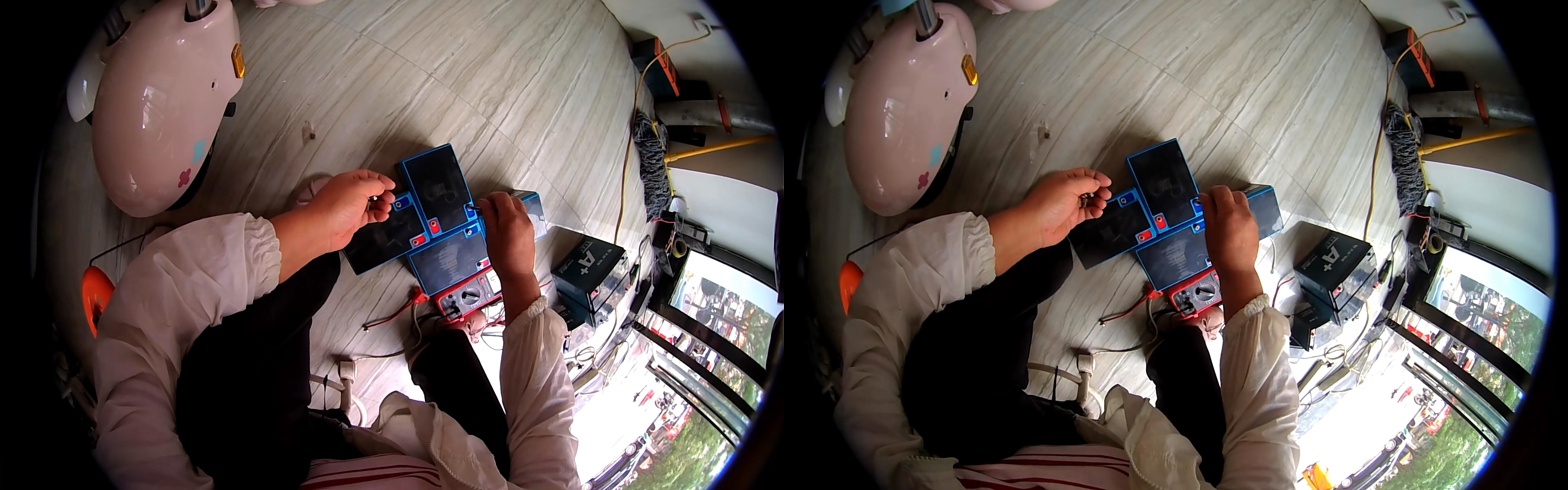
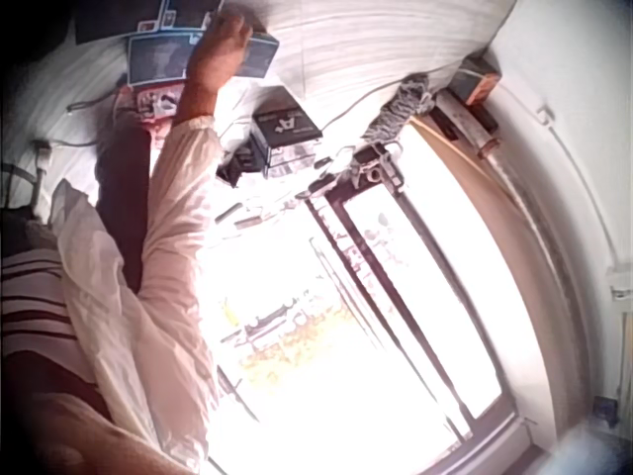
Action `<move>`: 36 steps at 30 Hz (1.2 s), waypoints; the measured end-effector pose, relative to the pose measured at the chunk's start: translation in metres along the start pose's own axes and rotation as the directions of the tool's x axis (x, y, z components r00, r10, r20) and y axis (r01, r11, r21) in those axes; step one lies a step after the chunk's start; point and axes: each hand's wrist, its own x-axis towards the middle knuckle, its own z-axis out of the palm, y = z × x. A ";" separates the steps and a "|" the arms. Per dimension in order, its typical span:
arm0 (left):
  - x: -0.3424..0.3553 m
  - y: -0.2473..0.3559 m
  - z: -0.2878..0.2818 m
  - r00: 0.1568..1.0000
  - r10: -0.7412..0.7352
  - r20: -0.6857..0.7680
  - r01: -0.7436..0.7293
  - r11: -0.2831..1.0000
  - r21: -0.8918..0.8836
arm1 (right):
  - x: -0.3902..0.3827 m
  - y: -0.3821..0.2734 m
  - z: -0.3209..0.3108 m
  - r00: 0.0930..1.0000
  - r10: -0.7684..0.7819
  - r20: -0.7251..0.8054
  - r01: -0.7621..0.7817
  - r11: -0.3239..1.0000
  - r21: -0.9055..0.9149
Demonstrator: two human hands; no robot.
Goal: The person sits on the floor and uses a screwdriver to adjust terminals on several blue batteries connected to a multimeter. The person repeatedly tightens or loosens screws on the battery terminals while monitoring the multimeter display.
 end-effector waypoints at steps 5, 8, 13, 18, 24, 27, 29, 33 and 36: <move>0.000 -0.001 -0.001 1.000 0.002 0.006 -0.002 1.000 -0.001 | -0.003 -0.007 0.001 0.991 -0.080 -0.103 0.087 0.994 0.065; 0.001 -0.001 -0.002 1.000 0.002 0.016 -0.002 1.000 -0.007 | -0.003 -0.012 -0.005 0.999 -0.014 -0.046 0.014 1.000 -0.004; 0.000 -0.001 -0.002 1.000 -0.005 -0.003 0.005 1.000 -0.003 | 0.003 -0.031 -0.018 0.908 0.385 0.163 -0.338 0.905 -0.258; 0.001 -0.001 -0.001 1.000 -0.001 -0.002 0.001 1.000 -0.002 | -0.001 -0.016 -0.009 0.998 0.049 -0.051 -0.055 0.989 -0.134; 0.001 -0.002 -0.004 1.000 -0.002 -0.012 0.002 1.000 0.008 | 0.002 -0.025 -0.016 0.957 0.243 0.162 -0.198 0.947 -0.252; 0.001 -0.001 -0.003 1.000 -0.001 -0.014 0.001 1.000 0.013 | -0.003 -0.019 -0.011 0.990 0.138 0.022 -0.134 0.980 -0.147; 0.001 0.000 -0.001 1.000 -0.001 -0.006 0.001 1.000 0.011 | -0.006 -0.012 -0.009 0.998 0.035 -0.053 -0.040 0.993 -0.109; 0.000 -0.001 -0.004 1.000 0.003 -0.025 -0.002 1.000 0.016 | 0.003 -0.032 -0.016 0.941 0.287 0.179 -0.255 0.950 -0.183; 0.002 -0.002 -0.004 0.997 0.033 -0.072 -0.028 0.998 0.064 | -0.002 -0.016 -0.010 0.955 0.257 0.145 -0.252 0.966 -0.051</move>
